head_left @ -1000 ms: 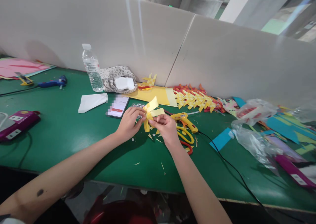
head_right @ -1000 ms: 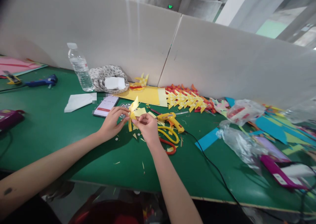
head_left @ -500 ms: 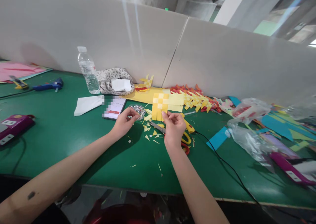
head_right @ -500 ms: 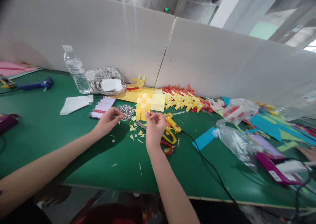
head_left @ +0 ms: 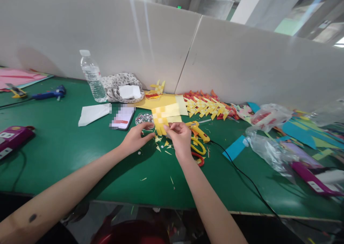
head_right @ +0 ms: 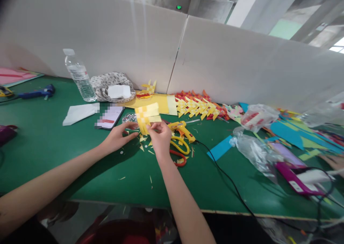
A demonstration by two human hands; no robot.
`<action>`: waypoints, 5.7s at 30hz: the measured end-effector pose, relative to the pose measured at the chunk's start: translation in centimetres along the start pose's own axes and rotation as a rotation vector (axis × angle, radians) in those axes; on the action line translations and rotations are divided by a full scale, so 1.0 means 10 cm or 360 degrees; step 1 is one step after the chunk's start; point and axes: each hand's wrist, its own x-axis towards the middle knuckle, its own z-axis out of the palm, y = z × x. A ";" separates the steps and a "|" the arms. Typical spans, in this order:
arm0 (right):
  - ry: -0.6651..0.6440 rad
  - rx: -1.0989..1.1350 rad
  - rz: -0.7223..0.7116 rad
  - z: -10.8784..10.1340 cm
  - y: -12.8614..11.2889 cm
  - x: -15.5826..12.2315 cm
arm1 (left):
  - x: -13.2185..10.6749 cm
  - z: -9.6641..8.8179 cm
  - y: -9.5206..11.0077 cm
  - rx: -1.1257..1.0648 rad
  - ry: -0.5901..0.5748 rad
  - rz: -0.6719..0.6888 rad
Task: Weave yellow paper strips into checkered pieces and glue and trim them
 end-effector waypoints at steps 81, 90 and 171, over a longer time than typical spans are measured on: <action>-0.0263 -0.0044 0.0046 0.01 0.10 0.00 | 0.00 -0.08 0.08 0.0539 0.0185 0.0410; -0.0146 0.0061 0.0062 -0.03 0.11 0.04 | -0.02 -0.05 0.05 0.0313 0.0306 0.0211; 0.0423 0.0496 0.0091 -0.08 0.00 0.08 | 0.03 -0.04 0.05 -0.0769 -0.0015 -0.0480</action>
